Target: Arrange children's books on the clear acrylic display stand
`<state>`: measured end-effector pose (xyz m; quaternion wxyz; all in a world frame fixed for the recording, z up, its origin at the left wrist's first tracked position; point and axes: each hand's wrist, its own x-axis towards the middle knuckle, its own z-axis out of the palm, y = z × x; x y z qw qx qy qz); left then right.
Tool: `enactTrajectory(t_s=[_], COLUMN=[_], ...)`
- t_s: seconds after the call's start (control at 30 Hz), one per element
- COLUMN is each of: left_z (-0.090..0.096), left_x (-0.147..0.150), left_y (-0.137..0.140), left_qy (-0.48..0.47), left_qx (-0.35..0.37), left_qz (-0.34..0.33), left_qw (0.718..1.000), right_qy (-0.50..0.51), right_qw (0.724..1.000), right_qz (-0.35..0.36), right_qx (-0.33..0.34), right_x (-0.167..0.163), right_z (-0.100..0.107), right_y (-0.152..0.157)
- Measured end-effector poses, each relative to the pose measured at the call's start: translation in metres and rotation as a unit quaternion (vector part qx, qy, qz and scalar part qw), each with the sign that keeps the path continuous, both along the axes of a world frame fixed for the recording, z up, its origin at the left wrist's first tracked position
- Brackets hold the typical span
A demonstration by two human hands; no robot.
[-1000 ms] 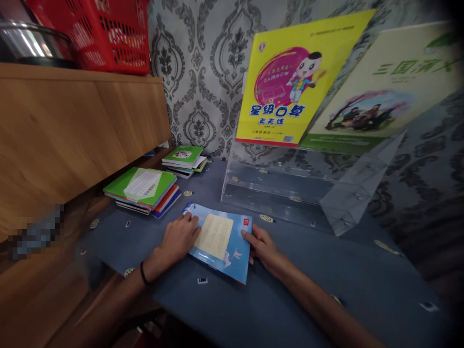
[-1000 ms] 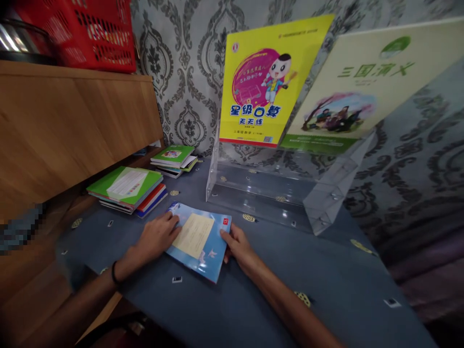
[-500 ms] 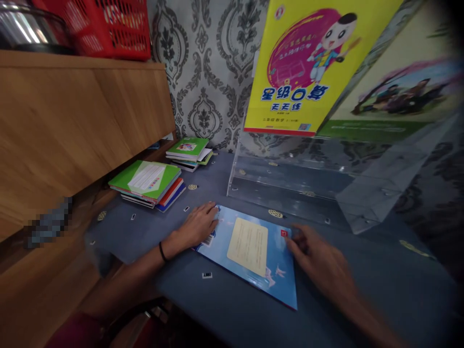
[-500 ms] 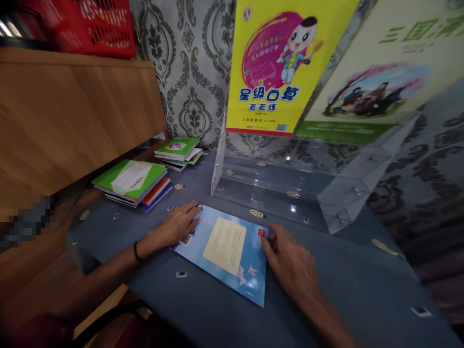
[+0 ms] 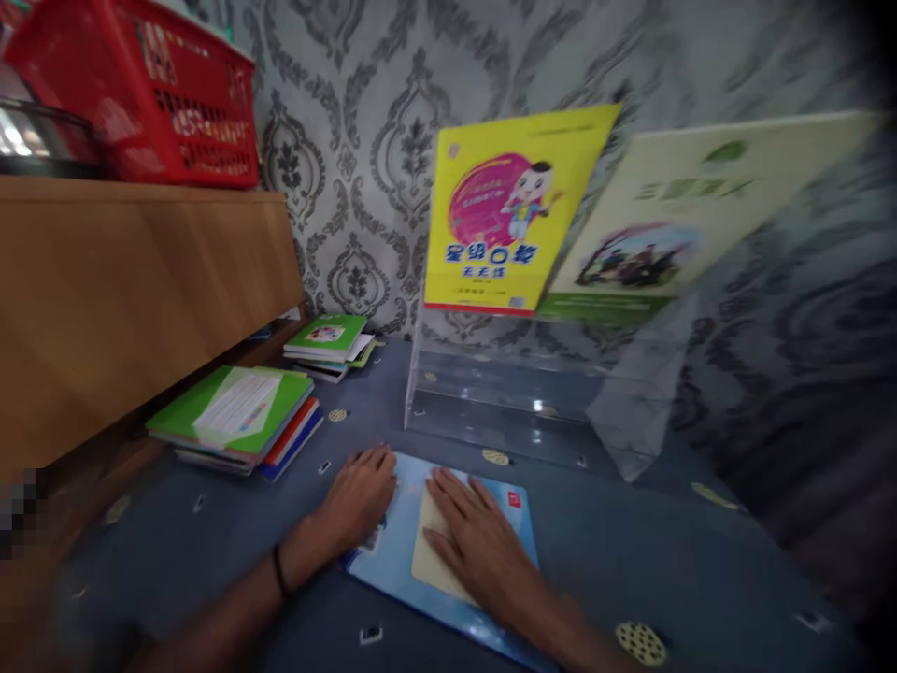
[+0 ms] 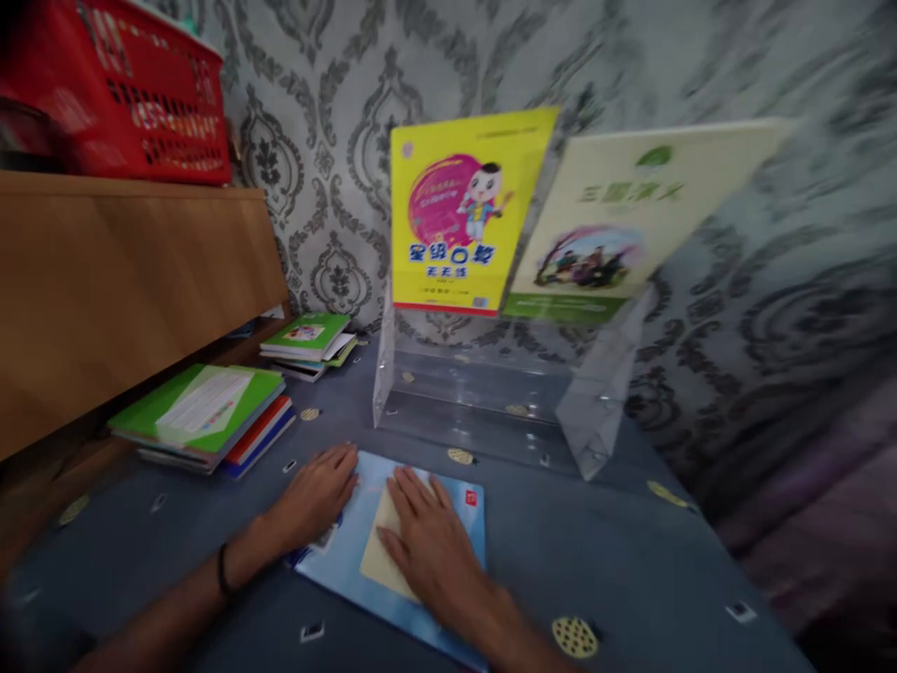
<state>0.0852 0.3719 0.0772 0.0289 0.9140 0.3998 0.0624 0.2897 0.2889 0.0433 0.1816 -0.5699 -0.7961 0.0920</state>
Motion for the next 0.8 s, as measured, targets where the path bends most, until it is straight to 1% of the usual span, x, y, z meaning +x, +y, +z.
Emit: enactTrajectory(t_s=[0.1,0.2,0.3,0.37,0.43,0.47,0.5,0.53,0.57,0.6,0.67,0.7,0.73,0.77,0.8], left_z=[-0.007,-0.022,-0.040,-0.047,-0.043,-0.036,-0.024,-0.008,0.012,0.036,0.093,0.123,0.154,0.184,0.212], left_x=[0.000,-0.002,-0.006,-0.007,-0.006,-0.003,0.002,0.010,0.020,0.032,0.063,0.081,0.100,0.119,0.139], left_y=[0.001,0.010,0.022,0.028,0.032,0.034,0.036,0.038,0.040,0.042,0.045,0.046,0.046,0.046,0.045], left_qy=[0.008,0.020,0.013,0.009,0.019,0.024,0.025,0.022,0.001,-0.026,-0.090,-0.120,-0.144,-0.161,-0.169], left_qx=[0.004,0.008,0.021,0.028,0.029,0.027,0.026,0.026,0.032,0.055,0.119,0.163,0.209,0.256,0.301], left_qz=[0.015,0.026,-0.004,-0.024,-0.028,-0.027,-0.025,-0.026,-0.032,-0.046,-0.084,-0.107,-0.127,-0.141,-0.154], left_qw=[1.000,0.999,1.000,0.999,0.999,0.999,0.999,0.999,0.999,0.997,0.985,0.973,0.959,0.942,0.926], right_qy=[-0.020,-0.024,-0.026,-0.014,0.021,0.047,0.078,0.108,0.132,0.153,0.213,0.254,0.283,0.309,0.332], right_qw=[0.998,0.994,0.986,0.981,0.975,0.969,0.962,0.954,0.943,0.932,0.899,0.879,0.865,0.857,0.857], right_qz=[-0.052,-0.110,-0.164,-0.194,-0.221,-0.238,-0.251,-0.260,-0.272,-0.277,-0.290,-0.295,-0.296,-0.282,-0.263], right_qx=[-0.005,-0.007,-0.010,-0.002,0.026,0.050,0.079,0.103,0.138,0.179,0.249,0.275,0.289,0.301,0.293], right_x=[0.013,0.032,0.058,0.082,0.111,0.127,0.144,0.162,0.179,0.196,0.223,0.234,0.243,0.250,0.256], right_z=[0.009,0.012,0.013,0.017,0.029,0.039,0.052,0.067,0.085,0.104,0.146,0.166,0.185,0.203,0.219], right_y=[-0.010,-0.016,-0.022,-0.024,-0.023,-0.021,-0.018,-0.014,-0.010,-0.005,0.006,0.012,0.019,0.026,0.033])
